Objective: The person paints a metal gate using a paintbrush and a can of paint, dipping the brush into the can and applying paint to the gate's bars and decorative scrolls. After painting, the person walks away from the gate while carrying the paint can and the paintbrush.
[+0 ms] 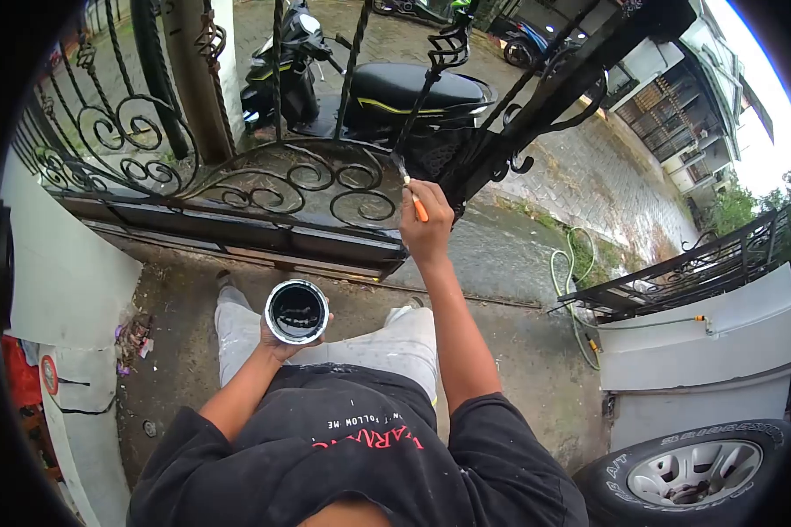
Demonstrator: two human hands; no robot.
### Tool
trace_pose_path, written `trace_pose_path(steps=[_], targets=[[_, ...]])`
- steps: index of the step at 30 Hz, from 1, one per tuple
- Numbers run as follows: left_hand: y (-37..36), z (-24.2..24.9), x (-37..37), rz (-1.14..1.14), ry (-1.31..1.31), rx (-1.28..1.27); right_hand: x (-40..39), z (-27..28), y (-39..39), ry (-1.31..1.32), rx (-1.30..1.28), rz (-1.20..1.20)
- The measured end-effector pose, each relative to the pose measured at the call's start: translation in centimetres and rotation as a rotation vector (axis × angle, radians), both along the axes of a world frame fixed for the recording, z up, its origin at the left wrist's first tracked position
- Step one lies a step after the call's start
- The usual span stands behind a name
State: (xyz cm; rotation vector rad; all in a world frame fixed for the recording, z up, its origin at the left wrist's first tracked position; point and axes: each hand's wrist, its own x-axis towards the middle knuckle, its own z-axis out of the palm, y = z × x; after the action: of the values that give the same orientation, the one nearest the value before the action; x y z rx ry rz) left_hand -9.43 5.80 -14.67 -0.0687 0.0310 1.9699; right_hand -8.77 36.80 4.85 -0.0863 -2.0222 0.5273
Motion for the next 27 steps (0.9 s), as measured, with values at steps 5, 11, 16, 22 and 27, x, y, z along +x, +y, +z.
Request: trace_pose_path(steps=[5,11,16,22,27], targets=[[-0.9,0.3,-0.7,0.064,0.054,-0.132,3.9,-0.6,-4.8,-0.053,-0.726,0.170],[-1.7,-0.1,-1.8,0.066,0.064,-0.063,8.9,1.0,-10.1,-0.017,-1.188,0.335],[-2.0,-1.6,-2.0,0.056,-0.003,-0.007,10.5,4.4,-12.0,-0.031,-1.184,0.407],[-2.7,-2.1,-2.4,0.106,0.035,-0.010,9.6,4.8,-15.6,-0.202,-1.034,0.553],[-4.1,-2.0,-2.2,0.127,-0.004,-0.008,8.3,5.3,-19.5,-0.355,-0.774,0.569]])
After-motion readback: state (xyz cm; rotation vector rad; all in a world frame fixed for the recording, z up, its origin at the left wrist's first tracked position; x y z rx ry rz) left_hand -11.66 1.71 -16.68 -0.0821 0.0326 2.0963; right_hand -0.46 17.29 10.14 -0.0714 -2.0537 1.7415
